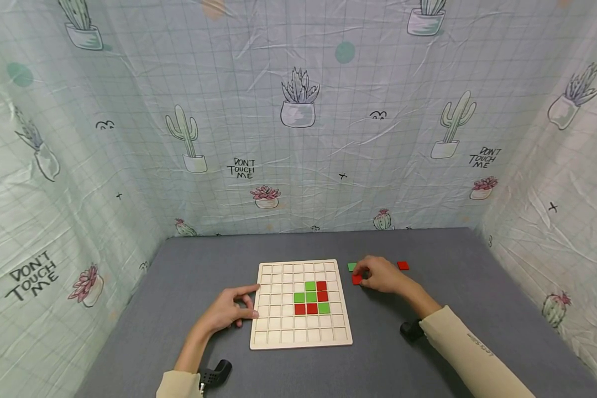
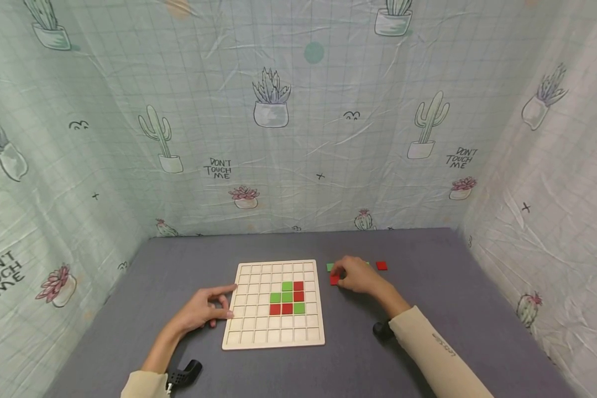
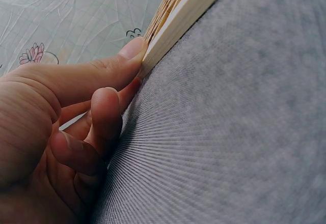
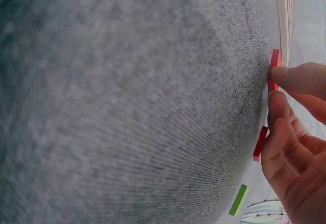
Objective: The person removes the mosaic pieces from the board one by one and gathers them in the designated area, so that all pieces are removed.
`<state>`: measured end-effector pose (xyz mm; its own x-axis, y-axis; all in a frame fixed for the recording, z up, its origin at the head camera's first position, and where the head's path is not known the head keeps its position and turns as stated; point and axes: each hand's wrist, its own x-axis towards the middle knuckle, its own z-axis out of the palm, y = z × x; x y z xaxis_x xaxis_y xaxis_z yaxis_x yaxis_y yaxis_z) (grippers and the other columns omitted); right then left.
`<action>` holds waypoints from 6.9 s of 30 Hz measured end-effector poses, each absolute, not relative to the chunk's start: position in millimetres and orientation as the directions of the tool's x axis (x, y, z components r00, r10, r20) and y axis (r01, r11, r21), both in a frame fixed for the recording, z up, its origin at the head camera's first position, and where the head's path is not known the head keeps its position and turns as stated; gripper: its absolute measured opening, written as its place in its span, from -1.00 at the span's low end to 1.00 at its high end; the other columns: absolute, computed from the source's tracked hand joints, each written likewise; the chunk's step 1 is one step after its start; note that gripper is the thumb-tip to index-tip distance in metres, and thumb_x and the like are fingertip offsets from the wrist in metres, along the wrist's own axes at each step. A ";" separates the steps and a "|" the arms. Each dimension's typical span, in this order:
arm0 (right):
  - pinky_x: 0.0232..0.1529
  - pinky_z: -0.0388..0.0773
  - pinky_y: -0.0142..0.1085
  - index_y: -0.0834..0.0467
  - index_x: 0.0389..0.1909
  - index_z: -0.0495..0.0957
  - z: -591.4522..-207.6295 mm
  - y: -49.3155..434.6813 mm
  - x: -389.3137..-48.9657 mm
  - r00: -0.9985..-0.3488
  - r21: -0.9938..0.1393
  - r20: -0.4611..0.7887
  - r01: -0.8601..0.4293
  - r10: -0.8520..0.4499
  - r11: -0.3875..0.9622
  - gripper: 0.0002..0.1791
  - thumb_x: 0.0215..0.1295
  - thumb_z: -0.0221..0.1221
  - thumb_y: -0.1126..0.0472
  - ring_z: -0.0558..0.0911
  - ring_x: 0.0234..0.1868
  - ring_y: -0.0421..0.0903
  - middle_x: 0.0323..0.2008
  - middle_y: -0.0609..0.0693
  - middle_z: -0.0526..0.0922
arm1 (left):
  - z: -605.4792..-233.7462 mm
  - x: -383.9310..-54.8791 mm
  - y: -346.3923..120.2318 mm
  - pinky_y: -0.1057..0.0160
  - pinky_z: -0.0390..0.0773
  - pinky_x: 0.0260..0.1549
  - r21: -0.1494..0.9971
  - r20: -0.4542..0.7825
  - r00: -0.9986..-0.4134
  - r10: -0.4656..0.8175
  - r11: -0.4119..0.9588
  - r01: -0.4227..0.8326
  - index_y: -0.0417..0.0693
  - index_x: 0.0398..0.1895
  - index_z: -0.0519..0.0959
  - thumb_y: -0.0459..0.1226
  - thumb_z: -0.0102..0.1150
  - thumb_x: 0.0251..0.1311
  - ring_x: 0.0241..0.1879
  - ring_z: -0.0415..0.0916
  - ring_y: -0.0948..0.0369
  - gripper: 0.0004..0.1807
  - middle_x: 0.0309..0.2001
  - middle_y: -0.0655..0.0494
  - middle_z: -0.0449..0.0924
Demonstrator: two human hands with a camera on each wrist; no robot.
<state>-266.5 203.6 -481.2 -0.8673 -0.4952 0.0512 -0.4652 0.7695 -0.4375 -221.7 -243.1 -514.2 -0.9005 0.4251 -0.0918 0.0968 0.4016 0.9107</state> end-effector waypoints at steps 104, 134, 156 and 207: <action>-0.20 0.59 -0.35 0.08 -0.05 0.76 -467.0 81.8 -267.3 -0.725 -0.517 0.017 -0.595 -0.688 0.615 -0.80 0.34 0.35 0.20 0.61 -0.30 -0.26 -0.17 -0.06 0.73 | -511.9 -223.1 -243.1 0.24 0.54 -0.66 0.918 -0.099 -0.901 0.423 0.388 0.081 -0.23 0.49 0.40 -0.31 0.53 0.12 -0.66 0.40 0.25 -0.17 -0.35 -0.04 0.62; -0.13 0.56 -0.41 -0.02 -0.13 0.78 -476.4 65.4 -262.2 -0.719 -0.479 -0.026 -0.601 -0.694 0.640 -0.82 0.25 0.42 0.18 0.64 -0.18 -0.24 -0.22 -0.21 0.70 | -511.6 -223.6 -243.3 0.25 0.54 -0.67 0.915 -0.097 -0.904 0.416 0.394 0.083 -0.23 0.48 0.40 -0.32 0.53 0.10 -0.67 0.39 0.25 -0.16 -0.36 -0.04 0.61; -0.21 0.53 -0.40 -0.07 -0.17 0.72 -476.2 70.4 -258.1 -0.713 -0.520 0.024 -0.607 -0.701 0.600 -0.83 0.36 0.29 0.28 0.58 -0.33 -0.33 -0.25 -0.18 0.72 | -511.6 -223.3 -242.6 0.26 0.53 -0.67 0.910 -0.091 -0.905 0.417 0.404 0.094 -0.23 0.48 0.41 -0.33 0.52 0.12 -0.67 0.40 0.26 -0.18 -0.36 -0.04 0.61; -0.46 0.53 -0.34 0.09 -0.14 0.73 -465.2 222.6 -256.8 -0.865 -0.635 0.114 -0.441 -0.488 0.635 -0.79 0.38 0.21 0.41 0.53 -0.53 -0.30 -0.21 0.04 0.77 | -513.5 -225.2 -243.9 0.27 0.48 -0.70 0.915 -0.097 -0.904 0.417 0.394 0.084 -0.20 0.49 0.40 -0.29 0.52 0.13 -0.71 0.40 0.25 -0.17 -0.33 -0.06 0.63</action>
